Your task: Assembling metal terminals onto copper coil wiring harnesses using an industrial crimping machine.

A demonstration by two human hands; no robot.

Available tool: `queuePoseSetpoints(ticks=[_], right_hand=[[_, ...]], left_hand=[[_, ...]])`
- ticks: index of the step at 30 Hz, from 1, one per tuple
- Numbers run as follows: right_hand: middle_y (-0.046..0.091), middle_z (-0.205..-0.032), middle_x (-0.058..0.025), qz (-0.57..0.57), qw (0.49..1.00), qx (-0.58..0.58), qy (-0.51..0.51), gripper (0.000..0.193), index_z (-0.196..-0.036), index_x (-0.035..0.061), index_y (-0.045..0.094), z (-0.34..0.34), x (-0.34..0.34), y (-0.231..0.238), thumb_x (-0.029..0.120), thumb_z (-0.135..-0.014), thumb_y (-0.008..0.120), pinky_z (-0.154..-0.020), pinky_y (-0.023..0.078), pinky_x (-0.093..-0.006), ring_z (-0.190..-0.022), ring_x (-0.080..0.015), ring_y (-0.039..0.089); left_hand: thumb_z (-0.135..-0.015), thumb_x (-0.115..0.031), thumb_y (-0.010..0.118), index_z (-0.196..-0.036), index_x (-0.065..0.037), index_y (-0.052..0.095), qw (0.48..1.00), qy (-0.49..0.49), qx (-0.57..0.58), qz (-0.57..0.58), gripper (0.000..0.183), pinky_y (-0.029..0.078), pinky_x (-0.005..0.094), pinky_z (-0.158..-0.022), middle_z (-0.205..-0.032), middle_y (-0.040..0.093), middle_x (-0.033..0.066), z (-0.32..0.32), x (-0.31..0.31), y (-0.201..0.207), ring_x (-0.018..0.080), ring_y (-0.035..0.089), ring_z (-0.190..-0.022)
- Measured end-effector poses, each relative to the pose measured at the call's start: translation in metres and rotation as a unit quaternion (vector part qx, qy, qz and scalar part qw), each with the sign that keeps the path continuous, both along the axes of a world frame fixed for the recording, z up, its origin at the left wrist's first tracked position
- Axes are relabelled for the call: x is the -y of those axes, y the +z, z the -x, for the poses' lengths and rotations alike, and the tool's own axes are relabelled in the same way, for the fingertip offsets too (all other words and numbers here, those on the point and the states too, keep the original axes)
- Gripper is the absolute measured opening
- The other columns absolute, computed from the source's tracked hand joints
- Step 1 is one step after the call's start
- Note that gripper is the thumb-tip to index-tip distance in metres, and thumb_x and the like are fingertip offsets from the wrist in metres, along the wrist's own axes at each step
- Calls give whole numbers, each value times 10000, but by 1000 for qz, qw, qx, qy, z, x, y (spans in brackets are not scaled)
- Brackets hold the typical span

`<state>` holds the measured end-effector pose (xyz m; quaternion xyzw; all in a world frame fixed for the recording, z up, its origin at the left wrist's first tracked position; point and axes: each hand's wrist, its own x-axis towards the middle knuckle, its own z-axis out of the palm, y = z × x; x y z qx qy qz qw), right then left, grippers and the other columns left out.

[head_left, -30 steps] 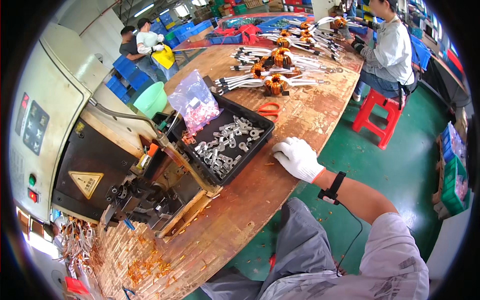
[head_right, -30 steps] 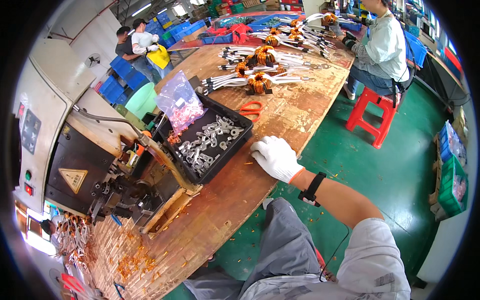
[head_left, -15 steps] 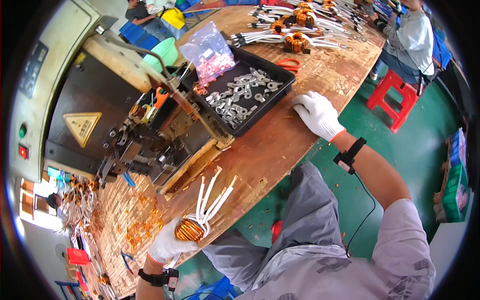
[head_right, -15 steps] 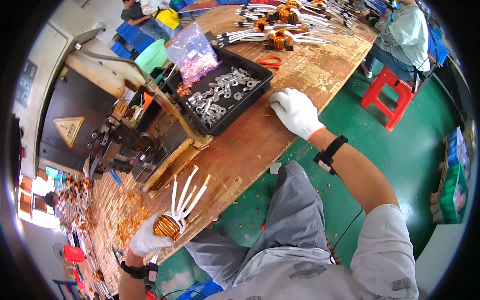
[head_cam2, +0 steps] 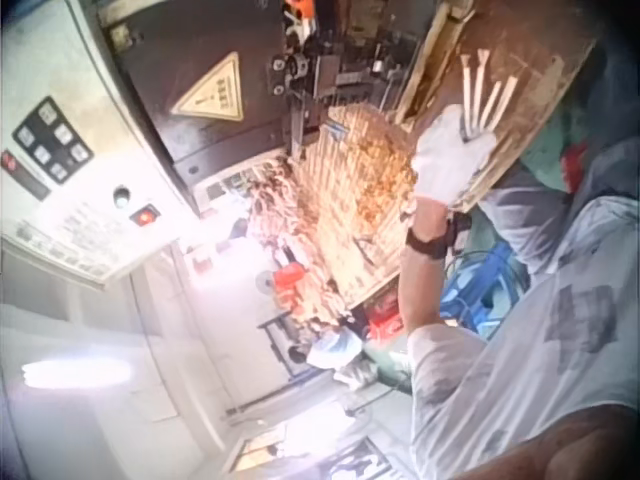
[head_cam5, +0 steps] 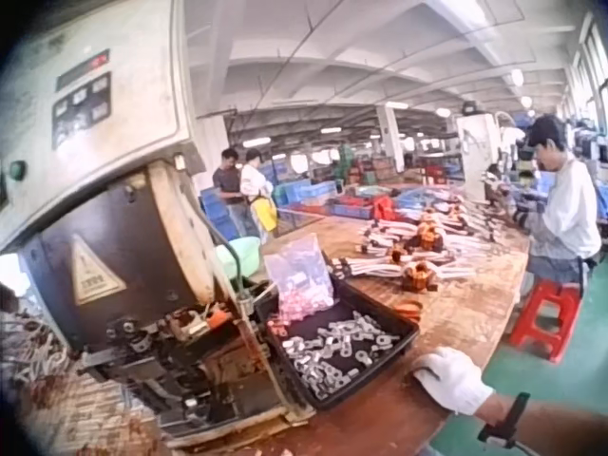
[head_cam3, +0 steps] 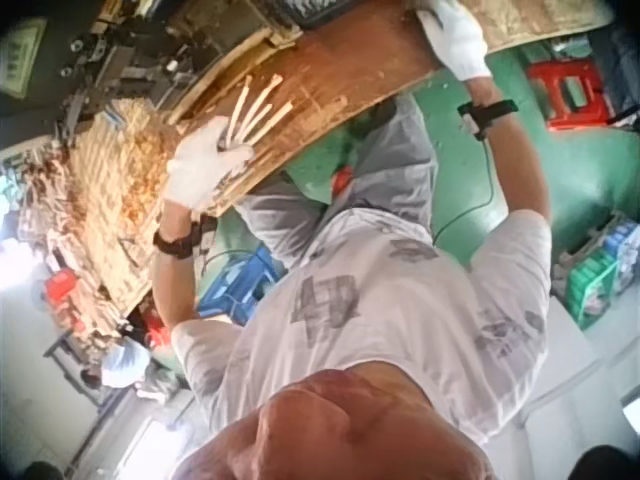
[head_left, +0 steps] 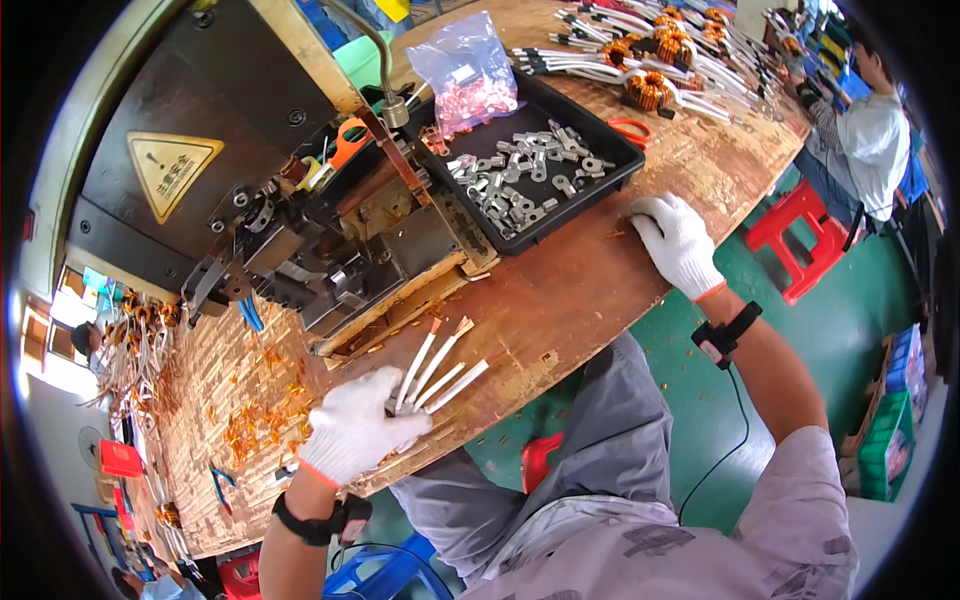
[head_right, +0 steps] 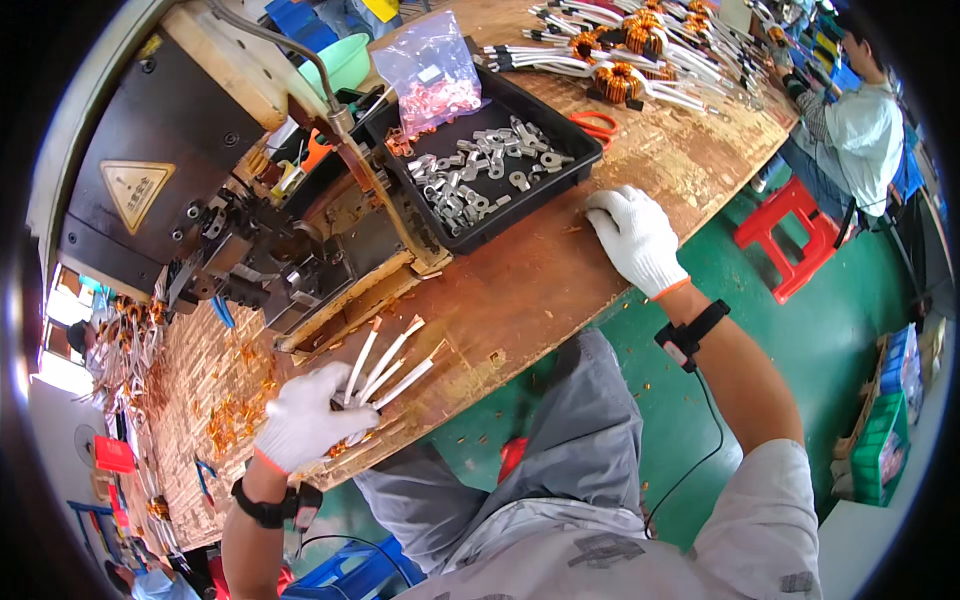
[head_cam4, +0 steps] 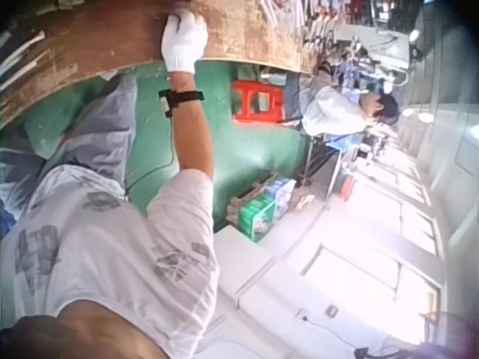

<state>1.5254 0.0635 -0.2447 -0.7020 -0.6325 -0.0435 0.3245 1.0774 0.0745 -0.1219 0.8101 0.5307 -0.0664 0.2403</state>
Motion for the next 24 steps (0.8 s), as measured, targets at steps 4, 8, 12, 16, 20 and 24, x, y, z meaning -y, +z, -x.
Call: queuePoseSetpoints(ticks=[4, 8, 12, 16, 20, 24], right_hand=[[696, -1027, -134, -6, 1000, -27, 8, 151, -1060, 113, 738, 13, 6, 14, 204, -956, 677, -898, 542, -463, -1030, -367, 664], [716, -1037, -103, -65, 968, 8, 242, 192, -1064, 124, 728, 81, 20, 58, 220, -899, 745, -866, 556, -462, -987, -343, 688], [678, -1173, -90, 18, 914, 24, 405, 356, -1221, 122, 654, 153, 11, 54, 295, -918, 727, -947, 536, -466, -1105, -325, 659], [694, -1134, -94, 181, 865, 102, 457, 350, -1231, 156, 664, 187, -11, 49, 304, -918, 711, -887, 543, -471, -1078, -321, 674], [713, -1000, -119, 304, 816, 138, 472, 245, -1160, 155, 687, 191, -24, 55, 290, -958, 658, -826, 555, -480, -977, -341, 705], [720, -892, -150, 228, 824, 55, 516, 195, -1078, 132, 675, 179, -8, 72, 271, -1020, 550, -722, 562, -514, -847, -384, 716]], left_hand=[[-770, -349, 824, -864, -69, 657, 998, -40, 20, -46, 340, 561, 408, -713, -809, 681, 122, 7, 4, -11, 319, 698, -757], [-755, -364, 828, -808, -80, 649, 998, -38, -4, -51, 340, 556, 419, -698, -792, 669, 130, 10, 14, -11, 330, 692, -749], [-751, -376, 827, -814, -84, 655, 994, -81, -40, -54, 344, 556, 433, -695, -794, 672, 137, 5, 8, -12, 332, 696, -751], [-740, -390, 838, -832, -85, 658, 991, -107, -48, -60, 366, 557, 460, -717, -794, 674, 153, 0, 11, -14, 361, 692, -773], [-732, -367, 854, -824, -80, 649, 983, -103, 9, -154, 365, 543, 499, -713, -780, 655, 163, 11, 25, -19, 387, 667, -765], [-735, -375, 853, -804, -76, 628, 983, -103, -2, -149, 380, 539, 501, -700, -766, 631, 163, 6, 16, -16, 388, 659, -760]])
